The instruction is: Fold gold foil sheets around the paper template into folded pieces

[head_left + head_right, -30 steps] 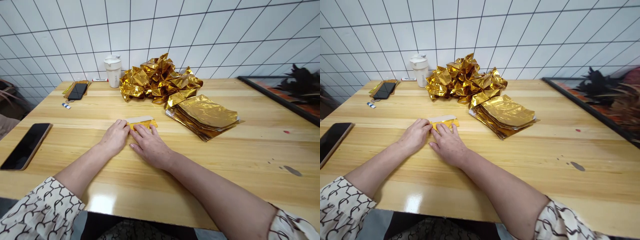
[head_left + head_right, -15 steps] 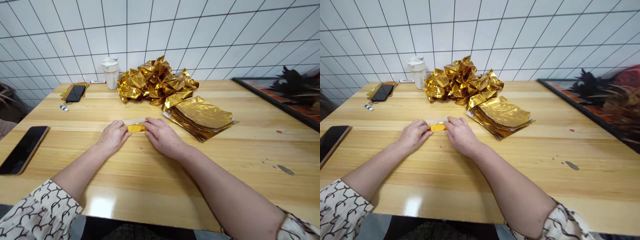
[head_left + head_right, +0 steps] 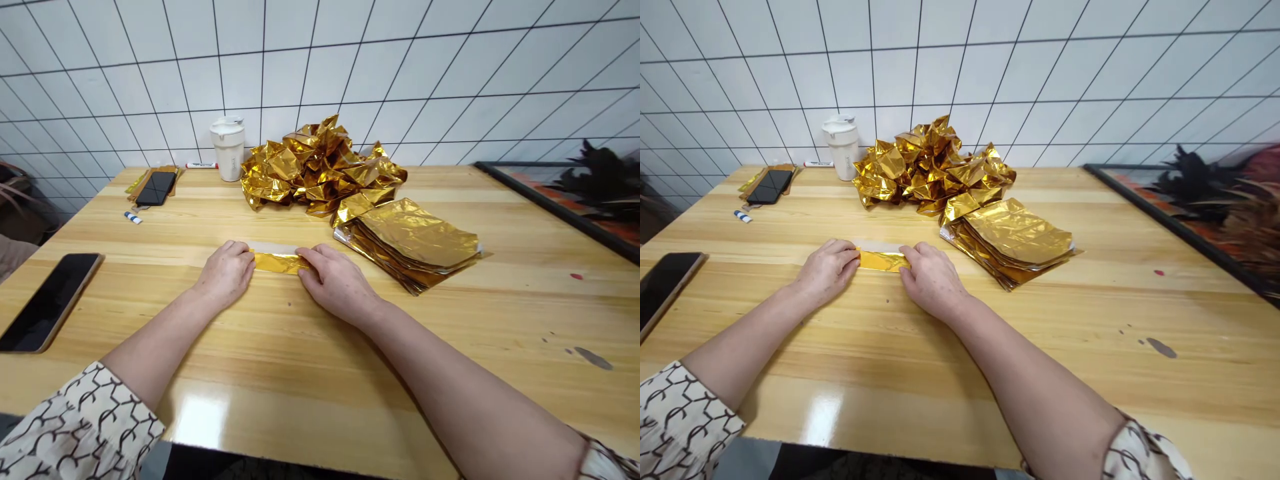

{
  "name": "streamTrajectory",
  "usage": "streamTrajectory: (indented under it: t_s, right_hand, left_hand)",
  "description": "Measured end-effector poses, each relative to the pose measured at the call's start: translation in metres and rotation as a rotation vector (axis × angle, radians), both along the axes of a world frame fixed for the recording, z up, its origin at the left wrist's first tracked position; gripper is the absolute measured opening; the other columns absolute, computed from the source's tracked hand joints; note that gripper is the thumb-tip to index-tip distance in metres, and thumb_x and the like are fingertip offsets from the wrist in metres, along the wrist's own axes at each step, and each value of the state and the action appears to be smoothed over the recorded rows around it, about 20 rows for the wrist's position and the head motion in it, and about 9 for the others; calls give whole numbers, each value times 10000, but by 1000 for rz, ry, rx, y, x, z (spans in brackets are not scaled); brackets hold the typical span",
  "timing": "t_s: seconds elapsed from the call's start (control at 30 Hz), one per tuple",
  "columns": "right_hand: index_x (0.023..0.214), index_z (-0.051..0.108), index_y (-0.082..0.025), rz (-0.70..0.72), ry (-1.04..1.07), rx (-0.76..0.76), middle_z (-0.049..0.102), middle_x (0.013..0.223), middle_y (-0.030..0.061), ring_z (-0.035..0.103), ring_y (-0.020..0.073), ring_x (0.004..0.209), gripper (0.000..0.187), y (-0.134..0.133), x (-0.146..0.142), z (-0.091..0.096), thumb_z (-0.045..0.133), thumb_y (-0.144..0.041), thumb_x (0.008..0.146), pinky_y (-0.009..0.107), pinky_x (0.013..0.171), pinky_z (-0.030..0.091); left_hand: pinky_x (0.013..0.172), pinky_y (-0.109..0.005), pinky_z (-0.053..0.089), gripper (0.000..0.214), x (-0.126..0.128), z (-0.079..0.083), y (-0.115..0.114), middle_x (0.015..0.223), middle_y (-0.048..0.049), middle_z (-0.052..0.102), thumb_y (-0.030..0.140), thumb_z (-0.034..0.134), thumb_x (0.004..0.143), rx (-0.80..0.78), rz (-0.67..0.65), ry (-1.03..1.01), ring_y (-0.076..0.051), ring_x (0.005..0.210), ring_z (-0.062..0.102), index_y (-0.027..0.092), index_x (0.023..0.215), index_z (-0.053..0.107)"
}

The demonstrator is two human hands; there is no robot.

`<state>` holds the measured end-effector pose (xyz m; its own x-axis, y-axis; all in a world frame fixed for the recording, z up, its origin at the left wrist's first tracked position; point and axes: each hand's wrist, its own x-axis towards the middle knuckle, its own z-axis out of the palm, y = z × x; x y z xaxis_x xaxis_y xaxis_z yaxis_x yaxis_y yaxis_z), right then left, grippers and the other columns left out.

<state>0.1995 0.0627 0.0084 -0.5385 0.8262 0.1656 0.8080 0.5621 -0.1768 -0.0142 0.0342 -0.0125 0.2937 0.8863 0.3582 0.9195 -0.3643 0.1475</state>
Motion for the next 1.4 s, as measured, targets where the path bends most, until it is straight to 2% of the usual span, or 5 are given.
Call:
streamTrajectory:
  t_s: [0.27,0.5,0.77,1.07,1.4]
  right_hand:
    - [1211,606,-180,82,47,-88,656,1014,102,616,243,907,416,1,4,5,594,-293,810,357,848,470]
    - [1136,638,-192,200,144,-158,636,965,70,606,190,833,357,9,15,4,544,-158,793,304,768,494]
    - [1100,668,-207,314,137,-187,614,937,55,595,175,797,345,15,21,6,526,-148,790,312,768,493]
    - [1014,691,-200,283,248,-181,598,885,48,592,163,792,243,20,18,-5,511,-201,849,295,754,486]
    - [842,676,-174,94,341,-139,574,782,40,545,167,721,191,27,6,-13,512,-269,870,291,686,438]
  left_hand:
    - [863,-378,509,198,15,3,-15,976,-94,624,306,512,922,-34,-89,69,-242,974,560,168,970,646]
    - [939,-440,447,400,16,7,-23,1184,-125,537,430,467,943,-62,-165,174,-261,1038,500,209,1267,544]
    - [978,-477,408,463,11,3,-22,1271,-143,491,467,407,958,-79,-199,215,-285,1098,462,223,1334,520]
    - [981,-475,411,469,10,2,-22,1263,-141,487,470,405,957,-74,-196,212,-281,1081,458,225,1341,518]
    - [981,-469,403,492,9,3,-22,1253,-145,478,475,374,966,-83,-223,204,-282,1079,445,203,1357,496]
